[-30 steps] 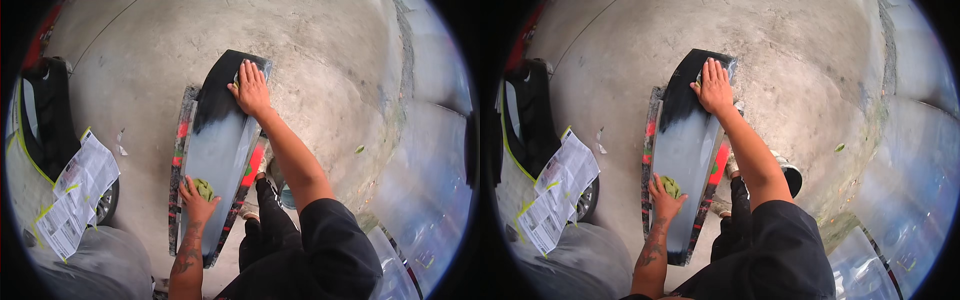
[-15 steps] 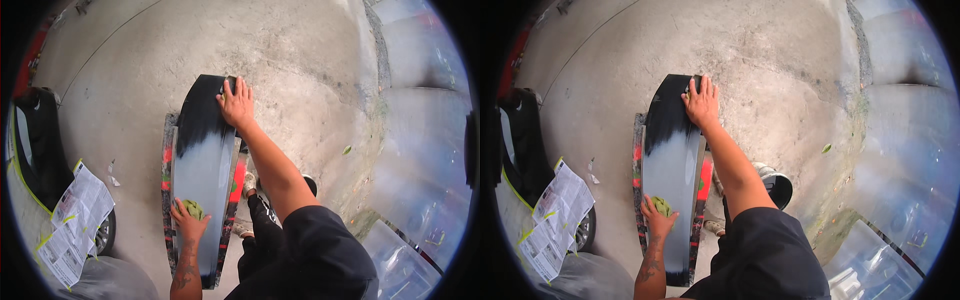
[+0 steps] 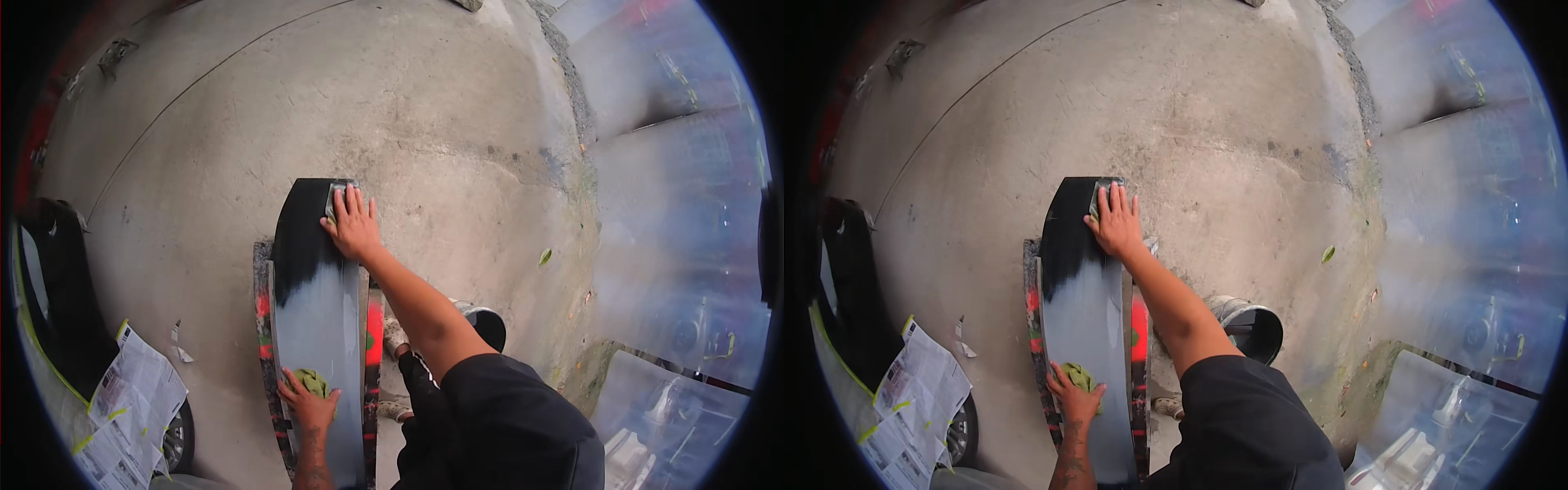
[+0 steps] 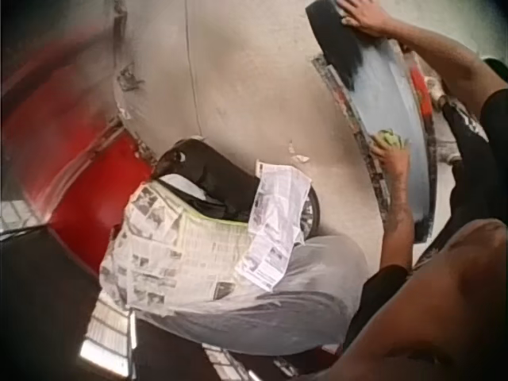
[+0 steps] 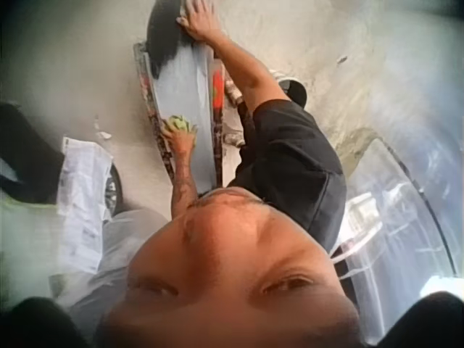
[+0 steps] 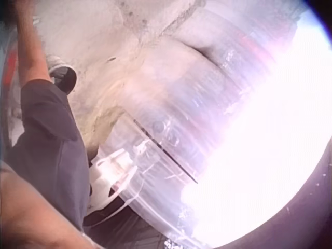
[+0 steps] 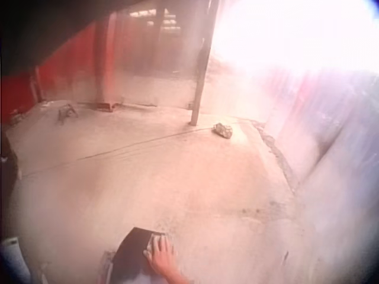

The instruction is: The person wet-sands the surface and edges of a car spoiler using sandpaper, dips the sandpaper and cloth into a bucket of water, and wipes down the spoiler.

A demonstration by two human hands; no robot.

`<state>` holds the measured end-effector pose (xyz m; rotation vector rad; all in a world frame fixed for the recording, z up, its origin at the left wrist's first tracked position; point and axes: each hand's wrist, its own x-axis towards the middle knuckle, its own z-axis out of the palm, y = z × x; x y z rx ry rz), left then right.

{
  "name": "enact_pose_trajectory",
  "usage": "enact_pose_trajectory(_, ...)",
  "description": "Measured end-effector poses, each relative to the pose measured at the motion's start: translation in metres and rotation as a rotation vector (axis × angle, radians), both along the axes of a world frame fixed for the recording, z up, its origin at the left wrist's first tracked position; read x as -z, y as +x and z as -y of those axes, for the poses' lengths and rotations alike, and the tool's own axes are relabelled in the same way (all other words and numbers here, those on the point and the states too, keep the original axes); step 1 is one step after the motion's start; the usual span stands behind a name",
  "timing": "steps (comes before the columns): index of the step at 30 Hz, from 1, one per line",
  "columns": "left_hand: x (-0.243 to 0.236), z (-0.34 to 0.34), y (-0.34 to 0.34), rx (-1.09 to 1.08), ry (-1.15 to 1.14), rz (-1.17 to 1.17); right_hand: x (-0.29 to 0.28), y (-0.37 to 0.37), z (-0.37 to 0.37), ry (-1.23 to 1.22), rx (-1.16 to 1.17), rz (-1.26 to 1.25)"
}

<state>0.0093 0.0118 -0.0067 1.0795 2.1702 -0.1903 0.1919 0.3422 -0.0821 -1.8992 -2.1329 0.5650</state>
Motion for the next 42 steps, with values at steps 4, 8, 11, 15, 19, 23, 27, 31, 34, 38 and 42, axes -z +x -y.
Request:
enact_pose_trajectory(4, -0.01, 0.009, -0.013, -0.014, 0.006, 0.012, 0.0, -0.026, 0.061, 0.035, -0.064, -0.041)
enact_pose_trajectory(8, -0.007, 0.007, -0.014, -0.037, -0.062, 0.008, -0.014, -0.023, 0.161, -0.177, -0.246, -0.041)
enact_pose_trajectory(11, -0.012, 0.006, -0.012, -0.023, -0.048, 0.026, -0.005, -0.012, 0.102, -0.103, -0.19, -0.007)
enact_pose_trajectory(15, -0.005, 0.006, -0.007, -0.01, 0.026, 0.046, 0.018, 0.011, -0.029, -0.093, -0.011, -0.035)
enact_pose_trajectory(19, -0.008, 0.014, -0.013, -0.023, 0.013, 0.015, 0.008, -0.01, 0.038, -0.124, -0.11, 0.028)
enact_pose_trajectory(23, -0.008, 0.017, -0.018, 0.0, 0.011, -0.006, 0.0, -0.003, 0.065, -0.111, -0.219, 0.032)
enact_pose_trajectory(27, -0.008, 0.004, -0.008, 0.02, 0.024, 0.029, 0.005, 0.018, -0.031, -0.094, -0.089, 0.118)
enact_pose_trajectory(31, -0.011, 0.006, -0.01, -0.007, -0.022, 0.018, -0.002, -0.01, 0.052, 0.002, -0.226, 0.077)
enact_pose_trajectory(34, -0.01, 0.008, -0.011, -0.009, -0.051, -0.016, -0.02, -0.023, 0.17, -0.172, -0.567, -0.007)
enact_pose_trajectory(38, -0.008, 0.012, -0.013, -0.006, -0.034, -0.017, -0.018, -0.004, 0.142, -0.059, -0.691, 0.019)
enact_pose_trajectory(42, -0.006, 0.005, -0.007, 0.014, 0.058, 0.012, -0.012, 0.0, 0.041, 0.035, -0.352, 0.096)
